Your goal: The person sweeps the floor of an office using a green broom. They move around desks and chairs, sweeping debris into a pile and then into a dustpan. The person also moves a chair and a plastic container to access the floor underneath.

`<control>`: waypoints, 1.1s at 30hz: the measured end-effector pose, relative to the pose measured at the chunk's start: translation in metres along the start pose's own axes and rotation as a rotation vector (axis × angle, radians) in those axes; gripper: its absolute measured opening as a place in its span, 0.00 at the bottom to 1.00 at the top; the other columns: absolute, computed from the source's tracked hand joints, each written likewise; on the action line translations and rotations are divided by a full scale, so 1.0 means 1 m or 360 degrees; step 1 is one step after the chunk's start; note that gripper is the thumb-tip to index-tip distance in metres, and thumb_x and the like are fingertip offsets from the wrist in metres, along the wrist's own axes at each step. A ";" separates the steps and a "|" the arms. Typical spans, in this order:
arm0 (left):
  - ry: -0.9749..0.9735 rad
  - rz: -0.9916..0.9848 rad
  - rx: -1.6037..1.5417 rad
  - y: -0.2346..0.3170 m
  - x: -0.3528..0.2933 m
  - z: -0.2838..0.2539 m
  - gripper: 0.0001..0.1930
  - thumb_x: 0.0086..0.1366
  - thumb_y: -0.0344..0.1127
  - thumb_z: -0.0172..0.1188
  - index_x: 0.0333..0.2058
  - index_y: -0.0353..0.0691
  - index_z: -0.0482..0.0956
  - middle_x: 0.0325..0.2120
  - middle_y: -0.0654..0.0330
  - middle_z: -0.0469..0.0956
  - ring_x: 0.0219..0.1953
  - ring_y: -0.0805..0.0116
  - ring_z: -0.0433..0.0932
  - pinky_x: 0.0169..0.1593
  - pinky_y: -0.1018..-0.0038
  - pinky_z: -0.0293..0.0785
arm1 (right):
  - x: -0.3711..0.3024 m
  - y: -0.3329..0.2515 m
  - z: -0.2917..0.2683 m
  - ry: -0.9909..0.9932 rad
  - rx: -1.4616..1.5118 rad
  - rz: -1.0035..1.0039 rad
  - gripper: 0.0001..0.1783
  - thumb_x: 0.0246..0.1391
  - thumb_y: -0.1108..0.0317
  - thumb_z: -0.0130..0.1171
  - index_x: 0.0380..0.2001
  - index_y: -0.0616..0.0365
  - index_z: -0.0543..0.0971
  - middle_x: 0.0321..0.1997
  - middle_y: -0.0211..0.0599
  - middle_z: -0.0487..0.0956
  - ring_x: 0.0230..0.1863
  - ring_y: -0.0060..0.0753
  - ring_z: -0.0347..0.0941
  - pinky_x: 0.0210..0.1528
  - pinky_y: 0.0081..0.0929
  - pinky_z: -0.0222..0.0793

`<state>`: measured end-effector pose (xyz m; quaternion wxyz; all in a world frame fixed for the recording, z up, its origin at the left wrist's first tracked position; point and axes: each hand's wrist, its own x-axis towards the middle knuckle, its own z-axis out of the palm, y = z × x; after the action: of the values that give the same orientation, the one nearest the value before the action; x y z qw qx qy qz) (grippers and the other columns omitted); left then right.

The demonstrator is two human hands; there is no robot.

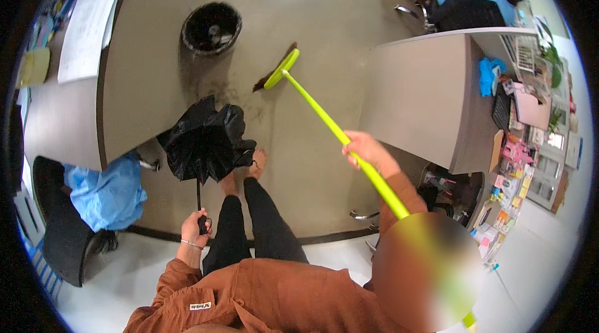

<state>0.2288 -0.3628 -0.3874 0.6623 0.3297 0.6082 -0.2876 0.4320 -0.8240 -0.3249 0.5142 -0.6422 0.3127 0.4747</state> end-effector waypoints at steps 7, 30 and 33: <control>-0.0010 0.0093 0.0133 0.035 0.027 0.053 0.07 0.59 0.38 0.54 0.25 0.44 0.69 0.15 0.65 0.66 0.15 0.72 0.66 0.20 0.76 0.60 | -0.055 0.180 0.044 0.0044 0.1068 -0.0061 0.19 0.51 0.73 0.47 0.49 0.59 0.65 0.25 0.31 0.71 0.12 0.19 0.62 0.10 0.20 0.60; -0.0166 0.0109 -0.0486 0.148 0.178 0.081 0.05 0.57 0.32 0.53 0.29 0.36 0.72 0.24 0.59 0.74 0.24 0.69 0.74 0.23 0.78 0.73 | 0.043 0.143 0.017 -0.0069 0.1376 -0.0384 0.26 0.53 0.72 0.47 0.57 0.60 0.61 0.27 0.36 0.73 0.11 0.20 0.64 0.08 0.17 0.60; 0.0062 0.0311 -0.0579 0.157 0.190 0.080 0.07 0.59 0.32 0.52 0.33 0.35 0.71 0.29 0.55 0.75 0.27 0.64 0.75 0.28 0.73 0.77 | 0.058 0.158 0.034 -0.0155 0.1635 -0.0294 0.25 0.55 0.71 0.46 0.57 0.60 0.60 0.30 0.36 0.73 0.12 0.18 0.63 0.10 0.16 0.60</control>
<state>0.4183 -0.3251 -0.5591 0.7238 0.2678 0.6279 -0.1009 0.3022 -0.8295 -0.4369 0.8165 -0.3095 0.4230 0.2421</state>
